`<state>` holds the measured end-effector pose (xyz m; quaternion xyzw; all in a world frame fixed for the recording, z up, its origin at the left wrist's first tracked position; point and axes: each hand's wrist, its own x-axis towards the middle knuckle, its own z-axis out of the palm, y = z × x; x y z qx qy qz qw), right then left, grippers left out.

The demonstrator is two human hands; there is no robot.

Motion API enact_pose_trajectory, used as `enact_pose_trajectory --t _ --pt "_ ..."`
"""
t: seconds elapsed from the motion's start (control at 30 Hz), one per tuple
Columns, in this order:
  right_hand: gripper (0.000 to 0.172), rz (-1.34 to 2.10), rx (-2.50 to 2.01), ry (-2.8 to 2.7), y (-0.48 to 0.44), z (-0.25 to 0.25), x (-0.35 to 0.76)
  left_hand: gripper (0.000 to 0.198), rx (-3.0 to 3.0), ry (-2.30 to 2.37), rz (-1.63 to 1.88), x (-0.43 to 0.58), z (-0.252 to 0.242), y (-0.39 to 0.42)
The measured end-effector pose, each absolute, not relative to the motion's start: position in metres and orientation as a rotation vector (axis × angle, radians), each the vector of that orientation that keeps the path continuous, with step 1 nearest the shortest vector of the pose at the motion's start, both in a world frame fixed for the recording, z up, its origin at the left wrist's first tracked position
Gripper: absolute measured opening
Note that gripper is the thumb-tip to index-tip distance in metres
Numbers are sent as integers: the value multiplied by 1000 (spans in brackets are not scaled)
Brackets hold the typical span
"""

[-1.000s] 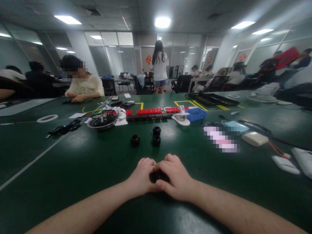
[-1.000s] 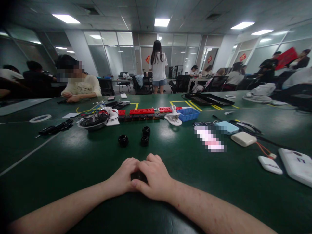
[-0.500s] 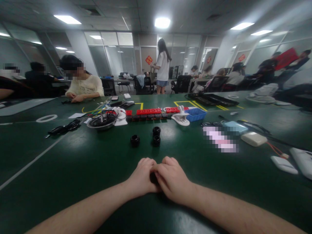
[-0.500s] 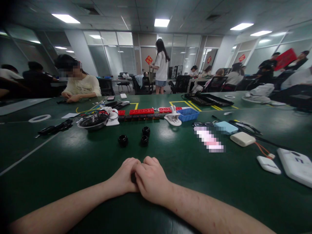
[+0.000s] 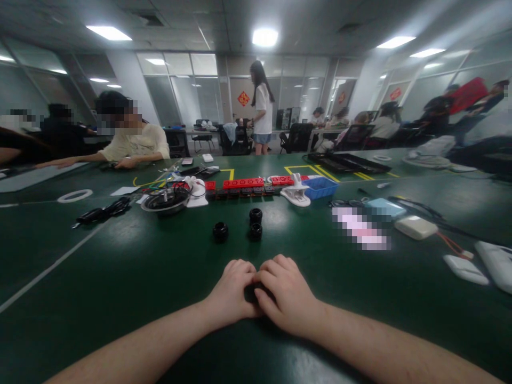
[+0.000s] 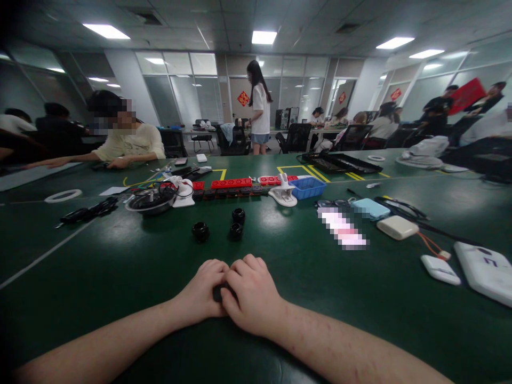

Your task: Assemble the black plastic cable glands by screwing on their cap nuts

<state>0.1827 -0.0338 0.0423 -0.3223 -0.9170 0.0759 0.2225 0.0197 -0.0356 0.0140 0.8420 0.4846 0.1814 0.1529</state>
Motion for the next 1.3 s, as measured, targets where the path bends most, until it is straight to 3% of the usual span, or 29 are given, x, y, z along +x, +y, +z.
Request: enact_pose_trajectory --t 0.37,0.73,1.3 --pt "26 401 -819 -2490 -34 41 186 19 2373 1395 553 18 13 -35" --pt "19 427 -1001 -2449 -30 37 185 22 2342 1456 591 16 12 -35" --pt "28 455 -858 -2405 -26 37 184 21 2361 1426 562 16 13 -35"
